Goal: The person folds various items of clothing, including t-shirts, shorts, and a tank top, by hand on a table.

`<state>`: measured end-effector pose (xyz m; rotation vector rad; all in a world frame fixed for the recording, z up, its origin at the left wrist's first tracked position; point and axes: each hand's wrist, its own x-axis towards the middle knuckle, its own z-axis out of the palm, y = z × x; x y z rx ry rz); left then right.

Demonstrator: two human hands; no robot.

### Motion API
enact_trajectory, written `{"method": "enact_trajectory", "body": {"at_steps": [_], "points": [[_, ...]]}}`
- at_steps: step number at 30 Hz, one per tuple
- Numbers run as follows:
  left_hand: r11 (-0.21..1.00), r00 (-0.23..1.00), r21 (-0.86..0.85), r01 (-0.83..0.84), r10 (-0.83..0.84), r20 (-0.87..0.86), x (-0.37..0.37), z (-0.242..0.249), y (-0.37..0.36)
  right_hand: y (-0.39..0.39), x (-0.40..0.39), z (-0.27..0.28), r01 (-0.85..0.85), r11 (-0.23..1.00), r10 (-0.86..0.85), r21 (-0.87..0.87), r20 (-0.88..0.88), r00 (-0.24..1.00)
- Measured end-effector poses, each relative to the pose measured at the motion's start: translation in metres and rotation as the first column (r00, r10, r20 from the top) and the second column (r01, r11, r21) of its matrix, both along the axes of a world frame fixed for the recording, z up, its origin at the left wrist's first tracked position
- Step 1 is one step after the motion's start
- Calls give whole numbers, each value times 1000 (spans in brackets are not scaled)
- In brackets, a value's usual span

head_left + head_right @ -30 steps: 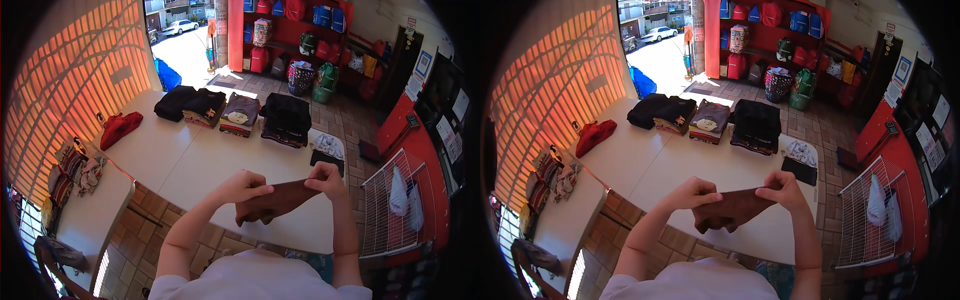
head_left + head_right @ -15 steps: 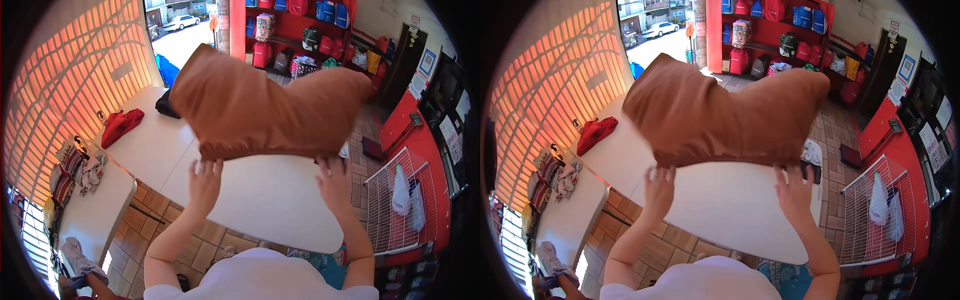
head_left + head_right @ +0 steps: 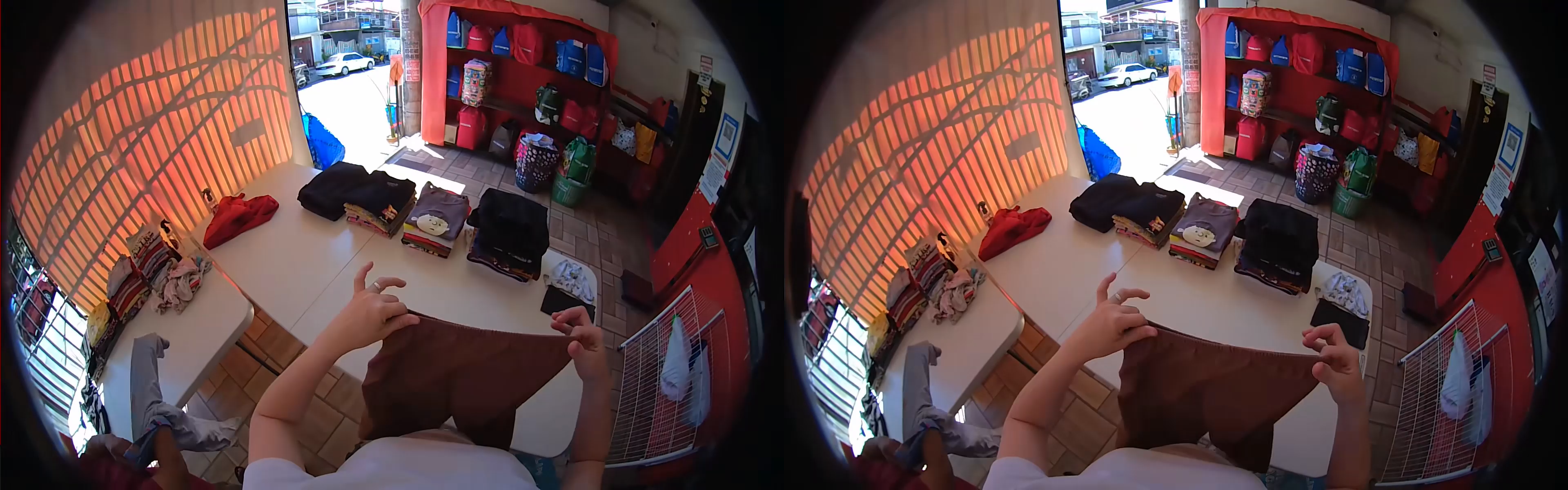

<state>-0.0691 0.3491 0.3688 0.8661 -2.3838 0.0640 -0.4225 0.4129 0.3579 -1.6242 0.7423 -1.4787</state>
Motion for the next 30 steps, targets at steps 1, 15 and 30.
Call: {"method": "enact_trajectory", "body": {"at_steps": [1, 15, 30], "points": [[1000, 1000, -2, -6, 6, -4, 0, -5, -1, 3, 0, 5, -6, 1000, 6, -2, -4, 1000], [964, 994, 251, -85, 99, -44, -29, -10, 21, 17, 14, -17, 264, 963, -261, -55, -441, 858], [935, 962, 334, 121, -27, -272, -56, -8, -19, 6, 10, -52, 288, 906, -188, 310, -316, 930]]}}
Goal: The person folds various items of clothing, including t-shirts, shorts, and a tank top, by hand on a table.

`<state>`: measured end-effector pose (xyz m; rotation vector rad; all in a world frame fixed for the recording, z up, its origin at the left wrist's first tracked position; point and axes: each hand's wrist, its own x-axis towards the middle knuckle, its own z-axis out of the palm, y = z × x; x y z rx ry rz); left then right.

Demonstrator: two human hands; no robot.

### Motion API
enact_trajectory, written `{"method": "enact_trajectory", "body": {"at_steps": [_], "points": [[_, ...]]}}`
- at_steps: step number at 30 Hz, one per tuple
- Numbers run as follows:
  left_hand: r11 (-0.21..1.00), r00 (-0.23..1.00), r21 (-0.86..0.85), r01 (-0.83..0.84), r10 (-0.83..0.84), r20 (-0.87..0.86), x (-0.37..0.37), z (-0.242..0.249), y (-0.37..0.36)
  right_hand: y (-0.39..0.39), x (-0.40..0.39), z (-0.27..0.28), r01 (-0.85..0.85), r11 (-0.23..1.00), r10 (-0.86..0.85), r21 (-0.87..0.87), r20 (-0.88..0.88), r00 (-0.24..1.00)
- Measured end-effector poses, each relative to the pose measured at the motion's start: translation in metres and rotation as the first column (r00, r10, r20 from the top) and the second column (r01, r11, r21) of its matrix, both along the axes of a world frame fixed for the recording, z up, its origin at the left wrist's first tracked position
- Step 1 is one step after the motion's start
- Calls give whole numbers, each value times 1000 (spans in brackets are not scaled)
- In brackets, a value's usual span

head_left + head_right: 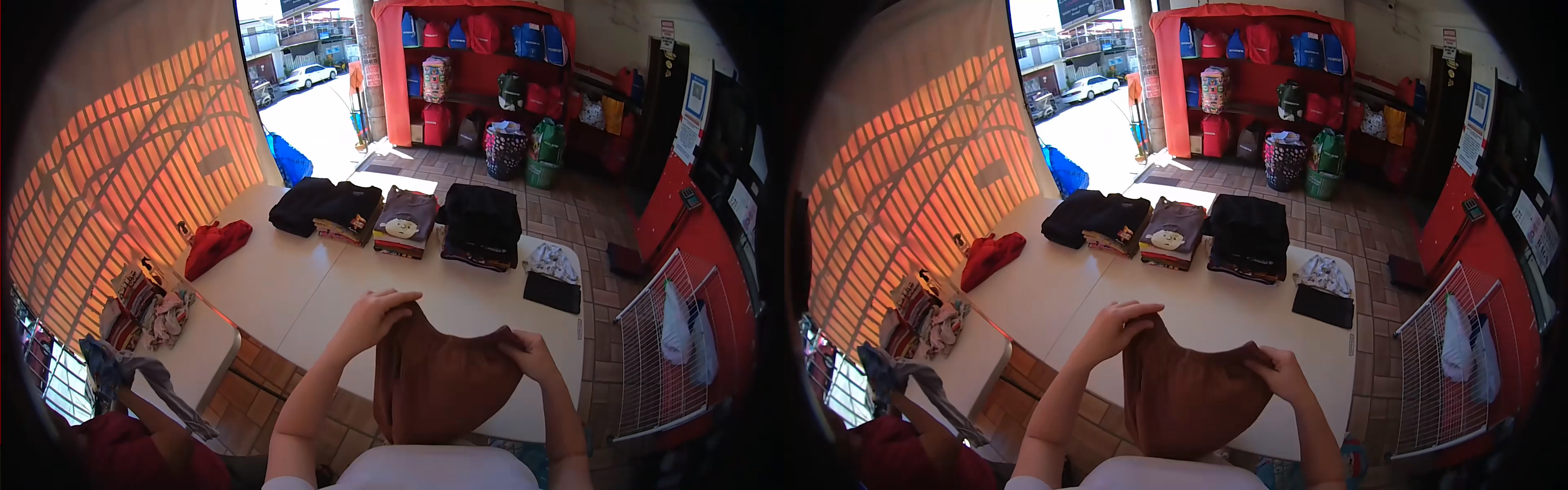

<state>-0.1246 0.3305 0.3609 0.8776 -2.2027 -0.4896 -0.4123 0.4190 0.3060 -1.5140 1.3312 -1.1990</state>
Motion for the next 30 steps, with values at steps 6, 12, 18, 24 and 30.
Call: {"method": "enact_trajectory", "body": {"at_steps": [6, 12, 18, 24, 30], "points": [[929, 983, -322, -185, 176, -57, -28, -13, -20, 6, -25, 28, 335, 875, -378, -349, -61, 924], [920, 959, -271, -283, 270, -86, -27, -44, -34, 33, 19, 28, 93, 903, -288, -419, -433, 854], [804, 806, 66, -591, 591, 10, 22, -205, -28, 33, 78, -100, -433, 901, 431, 30, -169, 886], [566, 755, 508, -649, 565, 333, 36, -348, 32, -1, -20, -221, 613, 777, -566, -143, -585, 581], [614, 703, 351, -707, 557, 442, -11, -348, 60, -23, -58, -276, 667, 731, -628, -148, -527, 572]]}}
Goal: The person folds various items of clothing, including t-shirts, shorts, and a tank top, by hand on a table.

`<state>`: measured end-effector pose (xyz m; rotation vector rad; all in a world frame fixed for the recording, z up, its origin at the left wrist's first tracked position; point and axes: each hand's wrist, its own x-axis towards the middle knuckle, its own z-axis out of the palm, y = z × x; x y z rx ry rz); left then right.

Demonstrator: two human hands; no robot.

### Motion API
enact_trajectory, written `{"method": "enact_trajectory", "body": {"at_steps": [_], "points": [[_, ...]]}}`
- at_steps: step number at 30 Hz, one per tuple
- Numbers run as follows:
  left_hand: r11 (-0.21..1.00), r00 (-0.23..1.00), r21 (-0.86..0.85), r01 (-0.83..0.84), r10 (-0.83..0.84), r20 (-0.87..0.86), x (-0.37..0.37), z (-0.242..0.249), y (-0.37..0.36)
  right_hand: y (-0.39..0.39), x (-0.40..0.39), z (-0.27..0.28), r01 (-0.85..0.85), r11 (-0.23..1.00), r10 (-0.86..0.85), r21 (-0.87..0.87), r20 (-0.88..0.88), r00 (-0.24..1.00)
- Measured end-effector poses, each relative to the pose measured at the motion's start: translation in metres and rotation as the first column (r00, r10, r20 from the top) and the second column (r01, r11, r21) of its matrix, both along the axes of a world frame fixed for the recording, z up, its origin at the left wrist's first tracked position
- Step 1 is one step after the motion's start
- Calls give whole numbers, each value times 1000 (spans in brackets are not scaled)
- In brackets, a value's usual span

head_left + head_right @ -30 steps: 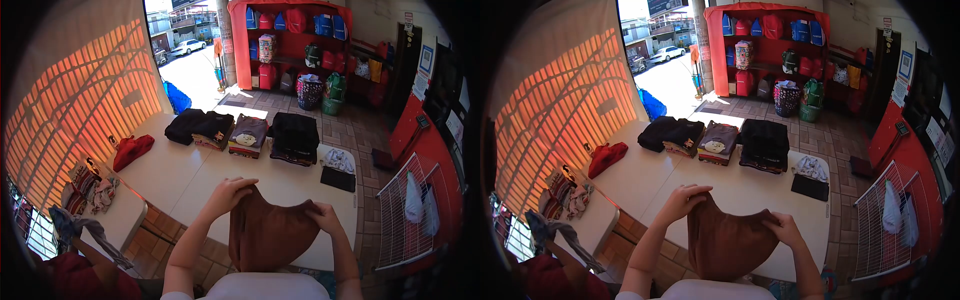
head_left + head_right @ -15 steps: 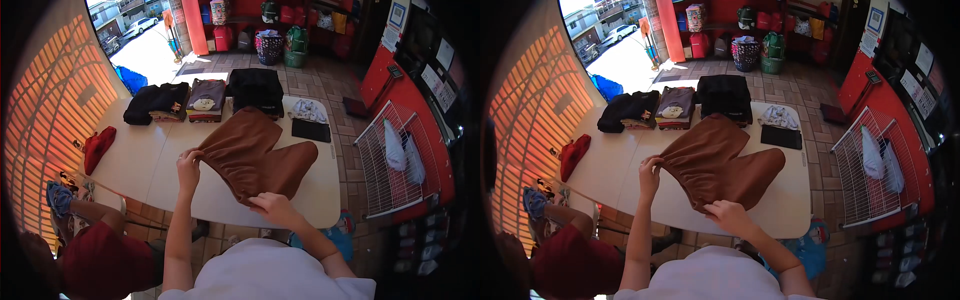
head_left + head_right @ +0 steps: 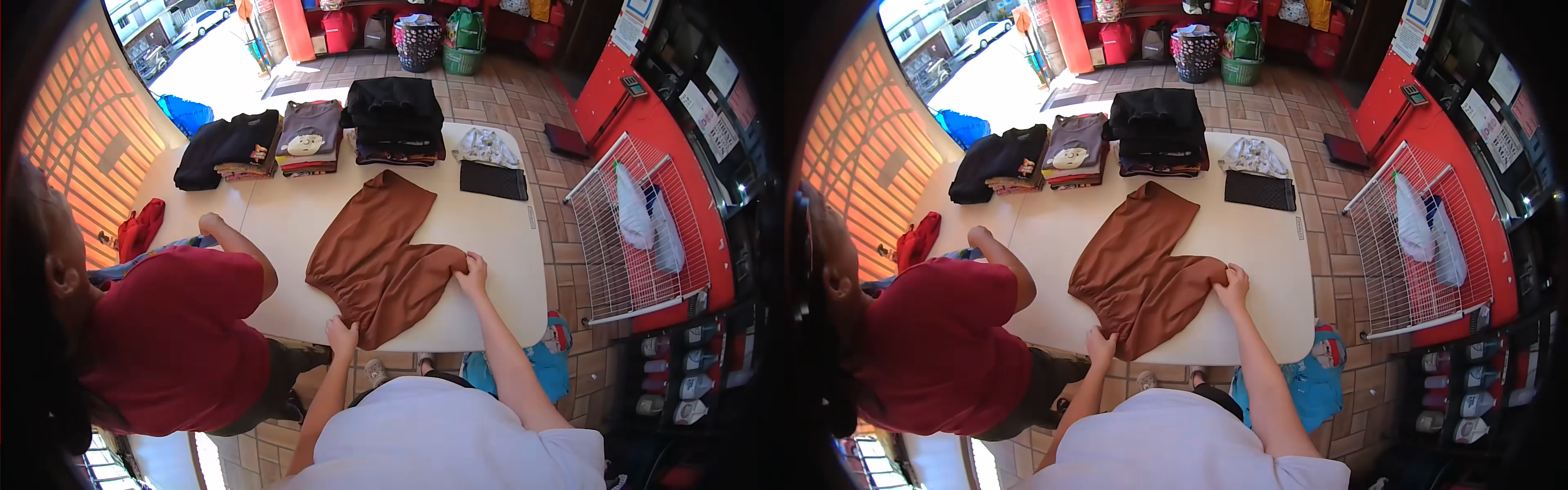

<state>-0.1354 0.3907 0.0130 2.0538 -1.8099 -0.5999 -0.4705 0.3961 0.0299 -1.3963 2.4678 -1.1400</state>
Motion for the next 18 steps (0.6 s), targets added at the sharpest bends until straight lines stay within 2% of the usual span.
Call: {"method": "enact_trajectory", "body": {"at_steps": [1, 2, 3, 4, 5, 6, 7, 9, 10, 11, 13, 14, 16, 18], "points": [[1000, 1000, -3, -5, 5, 2, 1, -1, -2, -6, -3, -5, -84, 949, 174, -303, 283, 943], [1000, 999, -12, -27, 26, -25, 2, -3, -4, -10, -8, -10, 75, 905, 233, -418, 636, 735], [999, 998, -18, -47, 46, -50, 3, -4, -5, -5, -11, 1, 73, 906, 234, -417, 638, 734], [999, 998, -14, -46, 46, -46, 8, -8, -3, 7, -15, 18, 170, 892, 233, -420, 747, 623], [999, 988, 44, 20, -13, -152, 17, -13, 0, 18, -20, 33, 269, 874, 235, -405, 837, 494], [991, 964, 94, 92, -65, -259, 24, -17, 4, 30, -27, 39, 236, 909, 89, -342, 713, 695], [991, 964, 96, 95, -68, -255, 24, -10, 12, 43, -36, 37, 219, 938, -47, -269, 526, 849], [968, 963, 166, 190, -151, -222, 25, 2, 35, 70, -48, 32, 307, 952, -298, 2, 239, 924], [977, 972, 81, 196, -183, -149, 24, 0, 44, 77, -51, 28, 370, 928, -371, 38, 23, 928], [977, 973, 86, 195, -181, -146, 21, 1, 47, 78, -52, 21, 369, 928, -371, 44, 25, 928], [993, 993, 106, 48, -37, -112, 4, 25, 44, 62, -43, 28, 287, 956, -291, -63, -61, 955], [995, 994, 87, 38, -29, -103, -1, 26, 38, 47, -32, 33, 161, 985, -164, -66, -50, 985], [963, 967, 172, -206, 228, -116, -10, 32, 18, 12, 1, 43, -32, 992, 42, 119, -86, 995], [973, 976, 79, -218, 217, 21, -14, 25, 9, -14, 36, 41, -116, 946, 144, 303, -72, 987]]}}
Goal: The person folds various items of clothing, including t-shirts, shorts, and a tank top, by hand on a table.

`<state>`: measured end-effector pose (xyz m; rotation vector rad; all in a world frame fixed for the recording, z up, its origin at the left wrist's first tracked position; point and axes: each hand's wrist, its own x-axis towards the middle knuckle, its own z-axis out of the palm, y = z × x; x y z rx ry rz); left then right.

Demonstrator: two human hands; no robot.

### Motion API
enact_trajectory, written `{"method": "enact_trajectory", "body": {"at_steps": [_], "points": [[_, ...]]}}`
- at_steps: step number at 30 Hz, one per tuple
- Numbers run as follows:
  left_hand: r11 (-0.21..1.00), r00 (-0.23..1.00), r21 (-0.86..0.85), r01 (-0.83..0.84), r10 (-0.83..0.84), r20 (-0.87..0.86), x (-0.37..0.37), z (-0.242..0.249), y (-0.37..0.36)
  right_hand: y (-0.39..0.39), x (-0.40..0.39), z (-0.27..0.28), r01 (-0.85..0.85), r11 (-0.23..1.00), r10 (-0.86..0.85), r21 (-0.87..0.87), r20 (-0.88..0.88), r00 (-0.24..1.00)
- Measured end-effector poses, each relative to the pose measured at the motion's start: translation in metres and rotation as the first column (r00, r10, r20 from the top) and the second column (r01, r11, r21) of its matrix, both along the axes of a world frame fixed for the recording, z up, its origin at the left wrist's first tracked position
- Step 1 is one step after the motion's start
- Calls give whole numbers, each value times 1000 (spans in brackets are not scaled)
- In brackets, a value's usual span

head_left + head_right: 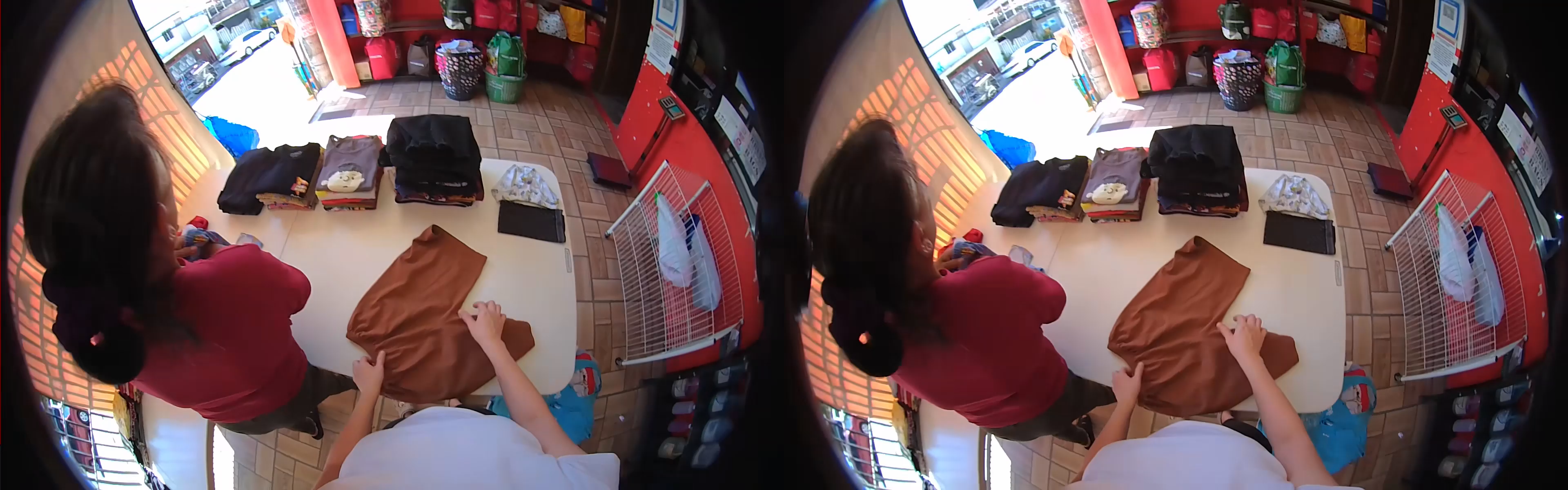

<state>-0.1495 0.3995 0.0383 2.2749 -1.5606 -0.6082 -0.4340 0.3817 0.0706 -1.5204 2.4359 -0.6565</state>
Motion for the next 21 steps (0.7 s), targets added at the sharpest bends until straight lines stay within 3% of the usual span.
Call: {"method": "enact_trajectory", "body": {"at_steps": [2, 5, 8, 10, 11, 13, 14, 16, 17, 18, 19, 20, 21], "points": [[996, 990, -67, 62, -53, 128, -7, -6, -2, -18, 20, -7, -42, 991, 46, 127, -33, 998], [985, 973, -104, 138, -115, 200, -25, -7, -2, -30, 24, -38, -102, 995, 102, 4, -54, 993], [976, 990, -183, 115, -97, 104, -29, -9, -2, -31, 18, -54, -207, 977, 207, -43, 0, 978], [989, 966, 116, 91, -59, -253, -27, 5, -4, -31, 11, -58, -192, 981, 184, 32, 174, 967], [990, 967, 113, 84, -54, -249, -23, 2, -4, -33, 5, -59, -199, 980, 191, 28, 178, 965], [965, 704, 253, 71, 131, -698, -20, 0, -4, -33, -7, -56, -70, 983, 150, -172, 513, 845], [966, 706, 249, 73, 126, -696, -20, -1, -3, -35, -14, -53, -20, 972, 171, -235, 647, 743], [975, 269, 125, -185, 173, -947, -39, 56, -2, -26, -26, 11, 2, 945, 241, -328, 696, 676], [987, 75, 50, -155, 62, -995, -42, 86, -4, -19, -31, 46, 22, 915, 310, -404, 735, 603], [975, 57, 27, -221, 41, -998, -47, 115, -3, -15, -35, 70, 67, 890, 373, -452, 803, 464], [965, 158, -64, -255, -24, -987, -49, 136, -1, -8, -40, 92, 118, 866, 432, -486, 846, 314], [948, 257, -156, -278, -83, -963, -52, 159, 1, 0, -42, 121, 174, 841, 460, -512, 847, 267], [909, 328, -340, -240, -254, -910, -63, 196, 7, 7, -49, 135, 175, 842, 458, -510, 848, 266]]}}
